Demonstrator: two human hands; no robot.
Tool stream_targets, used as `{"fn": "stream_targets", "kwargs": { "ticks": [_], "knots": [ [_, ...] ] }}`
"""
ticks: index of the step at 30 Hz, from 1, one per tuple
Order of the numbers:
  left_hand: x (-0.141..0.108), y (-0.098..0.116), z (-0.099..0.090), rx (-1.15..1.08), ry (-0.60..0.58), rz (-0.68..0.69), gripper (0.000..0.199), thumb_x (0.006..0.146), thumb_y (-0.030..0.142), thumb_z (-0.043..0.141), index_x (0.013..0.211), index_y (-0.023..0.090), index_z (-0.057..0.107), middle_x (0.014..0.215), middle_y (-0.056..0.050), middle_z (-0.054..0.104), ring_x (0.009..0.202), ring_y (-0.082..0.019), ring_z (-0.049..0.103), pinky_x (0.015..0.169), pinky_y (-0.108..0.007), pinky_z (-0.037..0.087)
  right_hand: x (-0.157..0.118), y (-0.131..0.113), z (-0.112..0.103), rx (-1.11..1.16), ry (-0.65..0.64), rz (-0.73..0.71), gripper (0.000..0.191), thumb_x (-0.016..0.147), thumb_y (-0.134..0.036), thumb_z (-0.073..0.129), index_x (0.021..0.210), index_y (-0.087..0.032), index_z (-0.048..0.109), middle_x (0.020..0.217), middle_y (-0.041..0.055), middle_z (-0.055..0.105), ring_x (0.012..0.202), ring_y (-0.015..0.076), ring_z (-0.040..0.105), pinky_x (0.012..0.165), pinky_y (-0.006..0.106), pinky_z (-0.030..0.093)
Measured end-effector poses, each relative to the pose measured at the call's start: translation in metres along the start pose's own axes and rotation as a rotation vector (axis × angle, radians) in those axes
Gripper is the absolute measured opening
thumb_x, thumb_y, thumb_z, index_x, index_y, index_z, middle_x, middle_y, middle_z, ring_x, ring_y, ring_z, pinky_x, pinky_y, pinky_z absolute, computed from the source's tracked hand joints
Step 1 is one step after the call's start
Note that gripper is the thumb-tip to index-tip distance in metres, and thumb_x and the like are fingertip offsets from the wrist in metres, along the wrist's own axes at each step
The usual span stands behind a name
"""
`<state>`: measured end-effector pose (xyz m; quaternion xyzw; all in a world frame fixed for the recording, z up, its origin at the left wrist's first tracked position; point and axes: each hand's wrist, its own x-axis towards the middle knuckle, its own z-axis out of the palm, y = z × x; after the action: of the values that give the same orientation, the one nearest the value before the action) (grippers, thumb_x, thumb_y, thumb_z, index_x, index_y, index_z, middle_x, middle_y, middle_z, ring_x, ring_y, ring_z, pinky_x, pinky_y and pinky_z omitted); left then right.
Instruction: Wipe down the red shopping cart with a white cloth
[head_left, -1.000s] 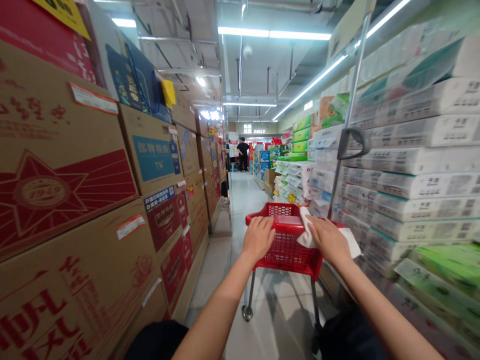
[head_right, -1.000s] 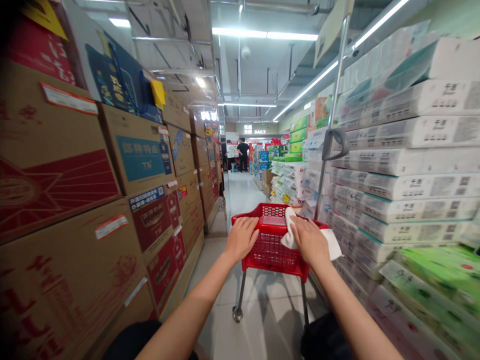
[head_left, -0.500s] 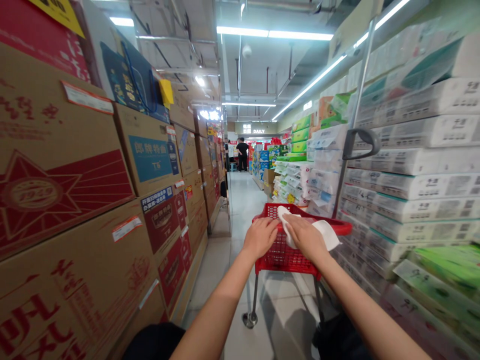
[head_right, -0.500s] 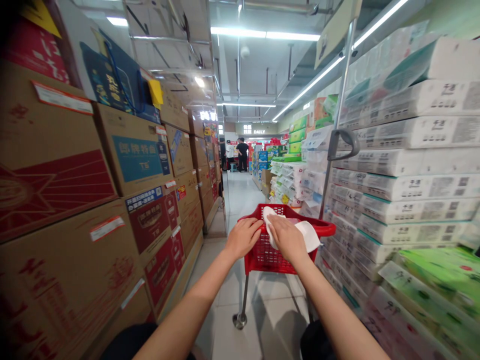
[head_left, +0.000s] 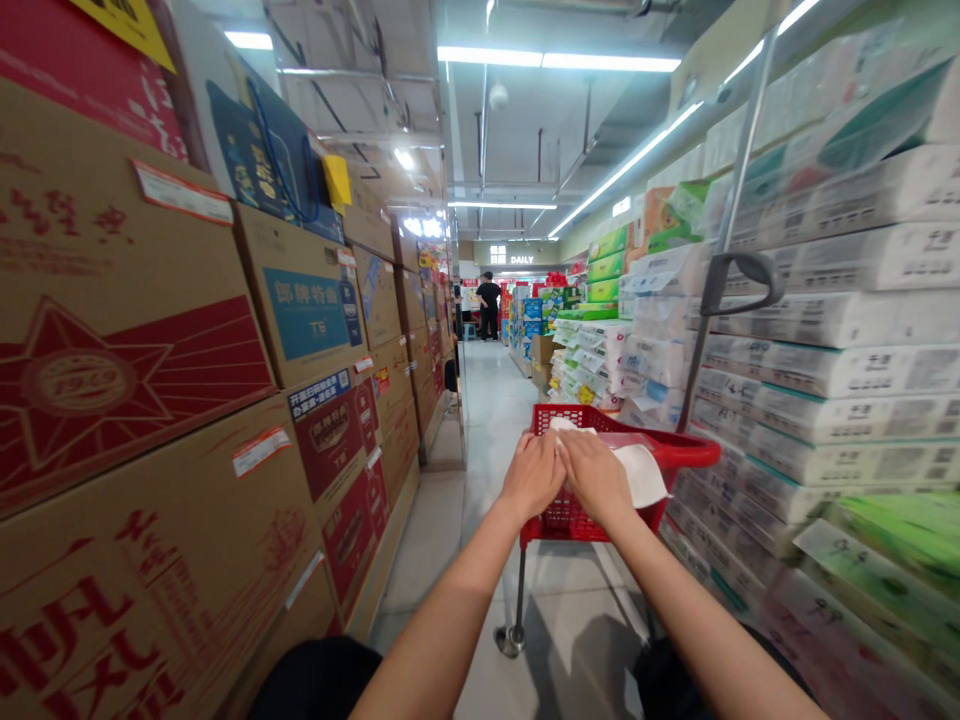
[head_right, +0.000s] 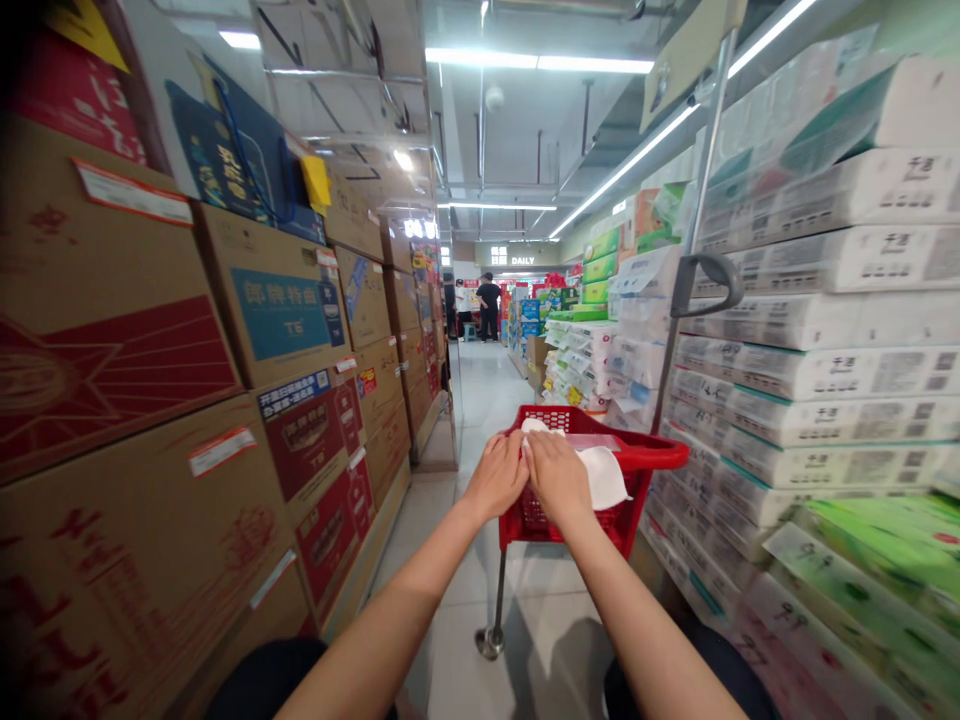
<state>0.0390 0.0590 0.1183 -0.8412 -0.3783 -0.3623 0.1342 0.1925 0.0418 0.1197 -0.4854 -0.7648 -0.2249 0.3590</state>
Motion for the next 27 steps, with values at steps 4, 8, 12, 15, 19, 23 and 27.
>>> {"fn": "stream_targets", "kwargs": {
  "ticks": [4, 8, 12, 15, 19, 23, 27],
  "knots": [
    [-0.001, -0.007, -0.001, -0.028, -0.017, -0.002, 0.036, 0.096, 0.019, 0.041, 0.132, 0.020, 0.043, 0.116, -0.008, 0.067, 0.111, -0.024, 0.064, 0.110, -0.045, 0.040, -0.009, 0.029, -0.013, 0.022, -0.034, -0.058, 0.046, 0.105, -0.038, 0.034, 0.137, -0.020, 0.062, 0.137, 0.0107, 0.066, 0.128, 0.0251, 0.059, 0.113, 0.046, 0.043],
    [-0.004, -0.009, -0.001, -0.036, 0.020, -0.012, 0.040, 0.095, 0.019, 0.043, 0.135, 0.018, 0.041, 0.118, -0.009, 0.067, 0.112, -0.023, 0.062, 0.116, -0.045, 0.036, -0.028, 0.095, -0.045, -0.025, -0.023, 0.179, 0.052, 0.105, -0.042, 0.028, 0.132, -0.020, 0.065, 0.130, 0.0107, 0.070, 0.124, 0.0268, 0.063, 0.110, 0.048, 0.045],
    [-0.004, 0.003, 0.000, -0.016, 0.014, 0.002, 0.045, 0.093, 0.021, 0.047, 0.137, 0.013, 0.042, 0.116, -0.011, 0.067, 0.112, -0.024, 0.061, 0.117, -0.045, 0.034, -0.037, 0.119, -0.057, -0.078, 0.013, 0.333, 0.056, 0.105, -0.044, 0.024, 0.122, -0.017, 0.070, 0.120, 0.0157, 0.073, 0.113, 0.0307, 0.068, 0.099, 0.051, 0.051],
    [-0.002, 0.015, 0.001, -0.005, 0.001, 0.003, 0.047, 0.093, 0.023, 0.047, 0.139, 0.015, 0.042, 0.116, -0.011, 0.067, 0.113, -0.026, 0.061, 0.116, -0.047, 0.035, -0.028, 0.090, -0.041, -0.053, 0.017, 0.262, 0.053, 0.105, -0.040, 0.025, 0.130, -0.018, 0.066, 0.131, 0.0143, 0.069, 0.124, 0.0287, 0.062, 0.107, 0.050, 0.046],
    [0.000, 0.020, 0.002, -0.017, -0.010, -0.002, 0.046, 0.094, 0.023, 0.046, 0.139, 0.018, 0.041, 0.118, -0.011, 0.067, 0.113, -0.026, 0.062, 0.113, -0.047, 0.037, -0.010, 0.033, -0.016, 0.011, -0.028, 0.055, 0.047, 0.105, -0.037, 0.031, 0.135, -0.019, 0.063, 0.137, 0.0104, 0.066, 0.130, 0.0254, 0.058, 0.116, 0.047, 0.039],
    [-0.002, 0.011, 0.001, 0.004, 0.005, 0.017, 0.045, 0.096, 0.022, 0.044, 0.140, 0.016, 0.040, 0.117, -0.010, 0.067, 0.109, -0.025, 0.063, 0.110, -0.044, 0.040, -0.009, 0.028, -0.018, 0.039, -0.060, -0.042, 0.046, 0.106, -0.038, 0.033, 0.137, -0.021, 0.062, 0.137, 0.0093, 0.066, 0.130, 0.0235, 0.059, 0.114, 0.044, 0.042],
    [-0.006, 0.003, -0.001, 0.084, 0.021, 0.038, 0.045, 0.096, 0.023, 0.045, 0.140, 0.012, 0.043, 0.111, -0.012, 0.068, 0.106, -0.025, 0.063, 0.108, -0.043, 0.042, -0.029, 0.086, -0.039, -0.017, -0.034, 0.086, 0.050, 0.106, -0.039, 0.029, 0.141, -0.019, 0.059, 0.137, 0.0092, 0.066, 0.130, 0.0239, 0.059, 0.115, 0.045, 0.042]
  ]
}}
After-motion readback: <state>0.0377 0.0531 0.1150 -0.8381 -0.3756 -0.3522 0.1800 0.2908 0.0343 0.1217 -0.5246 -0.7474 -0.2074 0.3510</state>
